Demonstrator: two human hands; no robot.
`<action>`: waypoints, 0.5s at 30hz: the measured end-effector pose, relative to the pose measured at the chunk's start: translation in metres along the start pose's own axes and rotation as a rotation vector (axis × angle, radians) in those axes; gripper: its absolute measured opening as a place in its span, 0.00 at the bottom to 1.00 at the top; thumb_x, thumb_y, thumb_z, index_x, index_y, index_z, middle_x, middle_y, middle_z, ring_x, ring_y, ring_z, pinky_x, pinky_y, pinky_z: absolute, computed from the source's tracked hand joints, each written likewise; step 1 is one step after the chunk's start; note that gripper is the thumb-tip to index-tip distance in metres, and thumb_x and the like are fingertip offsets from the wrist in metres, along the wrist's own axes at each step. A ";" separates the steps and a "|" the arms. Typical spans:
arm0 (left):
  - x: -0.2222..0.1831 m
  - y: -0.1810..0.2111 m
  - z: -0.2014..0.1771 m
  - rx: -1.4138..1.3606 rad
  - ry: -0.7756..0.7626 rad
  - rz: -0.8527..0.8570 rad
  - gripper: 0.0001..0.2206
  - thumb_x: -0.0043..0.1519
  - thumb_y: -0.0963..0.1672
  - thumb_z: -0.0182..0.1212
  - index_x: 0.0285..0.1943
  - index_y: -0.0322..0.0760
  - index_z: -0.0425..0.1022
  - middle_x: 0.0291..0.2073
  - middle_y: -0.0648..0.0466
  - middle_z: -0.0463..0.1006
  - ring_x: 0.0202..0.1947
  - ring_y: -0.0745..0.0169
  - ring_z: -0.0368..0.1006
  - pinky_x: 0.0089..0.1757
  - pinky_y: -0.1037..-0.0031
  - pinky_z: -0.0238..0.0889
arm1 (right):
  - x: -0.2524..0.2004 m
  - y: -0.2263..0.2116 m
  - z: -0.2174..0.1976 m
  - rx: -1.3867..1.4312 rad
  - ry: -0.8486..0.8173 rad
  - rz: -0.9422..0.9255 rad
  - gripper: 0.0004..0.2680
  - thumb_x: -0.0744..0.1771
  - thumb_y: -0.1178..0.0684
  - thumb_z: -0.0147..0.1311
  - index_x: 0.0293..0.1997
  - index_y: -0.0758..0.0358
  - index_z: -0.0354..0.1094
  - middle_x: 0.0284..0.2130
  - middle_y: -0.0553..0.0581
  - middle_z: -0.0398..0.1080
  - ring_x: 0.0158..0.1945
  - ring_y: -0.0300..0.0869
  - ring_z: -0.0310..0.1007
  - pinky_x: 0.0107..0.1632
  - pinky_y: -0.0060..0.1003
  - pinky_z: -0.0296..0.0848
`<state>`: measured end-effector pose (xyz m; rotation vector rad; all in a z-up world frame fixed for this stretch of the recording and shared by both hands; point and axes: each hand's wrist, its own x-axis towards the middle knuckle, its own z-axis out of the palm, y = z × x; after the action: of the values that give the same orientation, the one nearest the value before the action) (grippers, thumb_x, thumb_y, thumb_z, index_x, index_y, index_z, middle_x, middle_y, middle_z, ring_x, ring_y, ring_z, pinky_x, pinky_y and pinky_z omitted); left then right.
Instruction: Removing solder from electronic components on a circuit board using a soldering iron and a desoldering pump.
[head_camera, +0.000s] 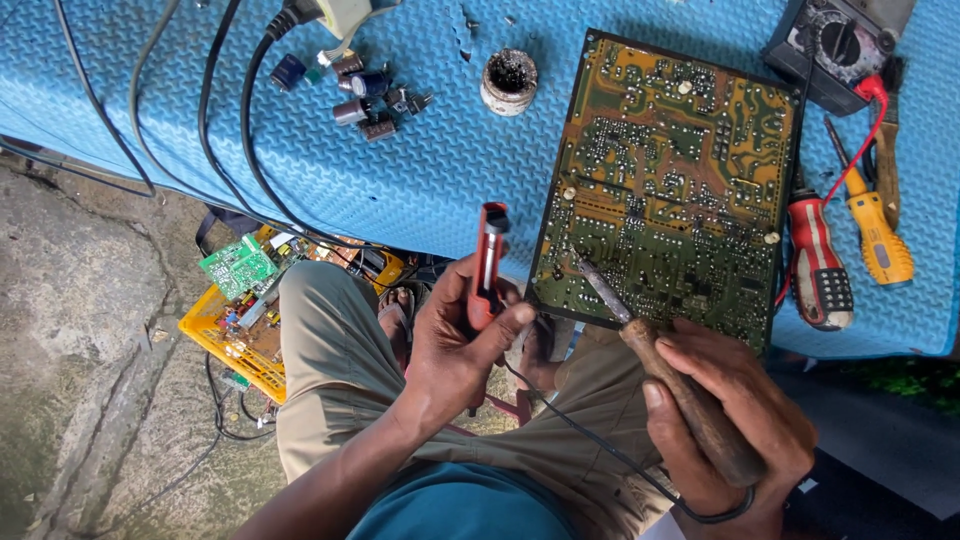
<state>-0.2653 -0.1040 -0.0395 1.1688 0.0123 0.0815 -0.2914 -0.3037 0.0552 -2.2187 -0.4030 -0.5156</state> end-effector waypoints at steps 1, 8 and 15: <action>0.001 0.005 -0.002 -0.004 0.022 -0.067 0.19 0.65 0.46 0.62 0.63 0.36 0.69 0.35 0.58 0.75 0.30 0.72 0.68 0.33 0.79 0.64 | -0.001 -0.001 0.000 0.001 -0.001 0.004 0.09 0.65 0.60 0.55 0.45 0.77 0.72 0.41 0.70 0.76 0.50 0.59 0.80 0.59 0.49 0.78; 0.008 0.046 -0.014 0.138 -0.032 -0.096 0.23 0.72 0.51 0.42 0.70 0.36 0.66 0.33 0.52 0.76 0.12 0.71 0.59 0.17 0.85 0.57 | -0.009 -0.002 -0.002 0.004 -0.027 0.115 0.10 0.65 0.58 0.57 0.50 0.71 0.72 0.47 0.67 0.75 0.59 0.62 0.78 0.62 0.52 0.82; 0.013 0.059 -0.026 -0.021 -0.080 -0.143 0.24 0.69 0.55 0.48 0.64 0.37 0.72 0.30 0.55 0.71 0.29 0.68 0.66 0.20 0.80 0.54 | -0.006 -0.006 -0.005 0.005 -0.045 0.133 0.11 0.65 0.57 0.57 0.50 0.71 0.72 0.48 0.66 0.76 0.59 0.60 0.78 0.63 0.51 0.81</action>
<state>-0.2570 -0.0566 0.0053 1.1464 0.0242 -0.0910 -0.3002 -0.3043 0.0591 -2.2372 -0.2776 -0.3941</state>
